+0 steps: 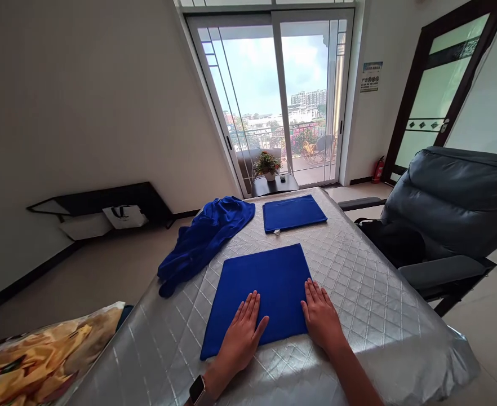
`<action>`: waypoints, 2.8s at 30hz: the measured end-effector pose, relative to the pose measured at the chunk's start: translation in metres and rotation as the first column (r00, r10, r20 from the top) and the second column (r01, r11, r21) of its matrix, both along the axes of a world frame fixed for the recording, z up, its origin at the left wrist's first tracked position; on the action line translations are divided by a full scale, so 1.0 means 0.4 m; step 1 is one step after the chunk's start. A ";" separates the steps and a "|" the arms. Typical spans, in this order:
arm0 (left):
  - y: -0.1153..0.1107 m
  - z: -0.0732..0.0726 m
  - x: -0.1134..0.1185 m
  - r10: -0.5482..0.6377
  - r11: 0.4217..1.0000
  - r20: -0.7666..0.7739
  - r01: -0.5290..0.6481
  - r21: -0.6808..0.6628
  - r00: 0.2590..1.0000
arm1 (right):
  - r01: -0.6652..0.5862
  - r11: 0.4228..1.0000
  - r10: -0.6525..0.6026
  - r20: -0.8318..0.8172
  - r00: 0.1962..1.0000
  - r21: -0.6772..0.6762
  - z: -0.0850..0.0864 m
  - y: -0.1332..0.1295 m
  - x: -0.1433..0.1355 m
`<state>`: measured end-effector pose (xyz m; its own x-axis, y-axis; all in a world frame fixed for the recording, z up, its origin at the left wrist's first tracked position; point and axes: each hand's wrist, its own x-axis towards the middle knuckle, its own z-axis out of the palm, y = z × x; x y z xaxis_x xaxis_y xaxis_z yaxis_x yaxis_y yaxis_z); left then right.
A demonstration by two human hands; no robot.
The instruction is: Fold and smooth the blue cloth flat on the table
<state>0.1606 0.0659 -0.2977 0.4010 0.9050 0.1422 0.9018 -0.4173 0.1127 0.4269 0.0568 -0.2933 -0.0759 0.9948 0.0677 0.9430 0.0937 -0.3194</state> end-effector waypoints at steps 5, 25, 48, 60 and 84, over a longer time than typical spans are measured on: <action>-0.015 0.000 -0.111 0.121 0.992 -0.010 -0.122 -0.042 0.993 | -0.005 1.000 0.005 0.017 1.000 0.020 -0.009 -0.001 0.002; -0.066 -0.033 -0.197 0.230 0.971 0.147 -0.238 0.037 0.962 | -0.012 0.999 0.009 0.073 0.997 0.036 -0.013 -0.009 0.011; -0.044 0.002 -0.036 0.122 0.985 0.060 -0.128 0.119 0.991 | 0.018 1.000 -0.017 0.013 1.000 -0.015 0.007 -0.096 0.004; -0.039 0.047 0.304 -0.230 0.973 0.022 0.230 0.000 0.973 | 0.026 1.000 -0.026 0.055 0.998 -0.010 0.003 -0.089 0.008; -0.098 -0.086 -0.230 0.327 0.939 0.152 -0.339 0.063 0.933 | 0.029 1.000 -0.029 0.064 0.998 -0.002 -0.023 -0.095 0.013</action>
